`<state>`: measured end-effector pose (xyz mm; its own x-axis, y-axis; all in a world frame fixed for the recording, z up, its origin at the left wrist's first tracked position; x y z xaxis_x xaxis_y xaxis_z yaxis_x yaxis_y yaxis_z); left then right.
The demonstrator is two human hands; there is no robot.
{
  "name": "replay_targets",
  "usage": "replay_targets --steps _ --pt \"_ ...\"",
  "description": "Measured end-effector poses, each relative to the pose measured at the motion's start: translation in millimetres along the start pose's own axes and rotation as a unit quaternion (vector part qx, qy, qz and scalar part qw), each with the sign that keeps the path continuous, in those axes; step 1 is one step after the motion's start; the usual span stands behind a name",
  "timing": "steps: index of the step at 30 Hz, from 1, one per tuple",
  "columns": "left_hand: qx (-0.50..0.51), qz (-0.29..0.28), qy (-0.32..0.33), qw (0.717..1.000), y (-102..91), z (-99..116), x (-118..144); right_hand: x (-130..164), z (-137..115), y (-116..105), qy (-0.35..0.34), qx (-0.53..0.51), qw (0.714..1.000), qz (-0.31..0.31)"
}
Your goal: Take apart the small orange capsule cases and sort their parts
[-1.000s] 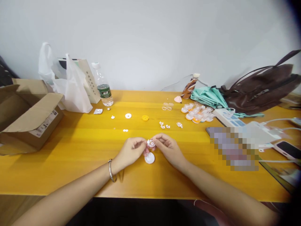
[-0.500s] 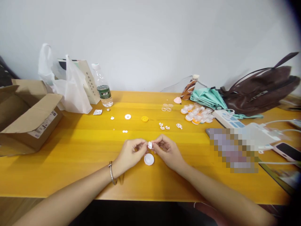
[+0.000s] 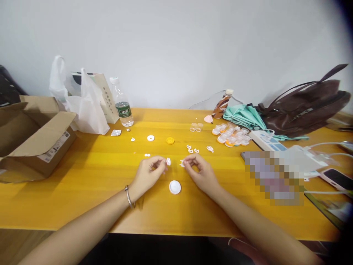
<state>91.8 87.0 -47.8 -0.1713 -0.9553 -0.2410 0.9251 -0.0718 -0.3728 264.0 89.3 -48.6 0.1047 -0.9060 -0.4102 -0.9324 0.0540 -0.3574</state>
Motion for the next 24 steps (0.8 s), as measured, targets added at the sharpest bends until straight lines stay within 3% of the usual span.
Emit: replay_targets --steps 4,7,12,17,20,23,24 --pt "0.01 -0.018 -0.003 1.0 1.5 -3 -2 -27 33 -33 0.063 0.036 0.994 0.077" --pt "0.021 -0.032 -0.008 0.999 4.6 -6 -1 -46 51 -49 0.07 0.12 0.987 0.079" --pt "0.074 -0.048 -0.03 0.996 6.8 -5 -2 -62 66 -48 0.063 0.201 0.977 0.036" --pt "0.168 -0.097 -0.083 0.978 15.6 1 2 -68 75 -42 0.074 0.202 0.976 0.015" --pt "0.216 -0.122 -0.111 0.962 21.6 0 6 -64 65 -43 0.067 0.184 0.98 0.039" --pt "0.264 -0.14 -0.139 0.944 26.8 -2 11 -47 27 -39 0.015 0.137 0.988 0.069" --pt "0.277 -0.146 -0.146 0.938 28.4 -3 12 -38 10 -31 -0.014 0.109 0.993 0.047"
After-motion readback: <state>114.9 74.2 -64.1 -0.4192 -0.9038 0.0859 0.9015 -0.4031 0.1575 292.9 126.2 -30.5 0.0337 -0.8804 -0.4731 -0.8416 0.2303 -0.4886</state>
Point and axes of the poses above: each hand's wrist, its own x-axis away from the middle knuckle, its own y-axis out of the palm, z = x × y, the point moved 7 cm from there along -x, towards the middle knuckle, and after that the axes turned 1 degree about z, right-handed, at the moved point
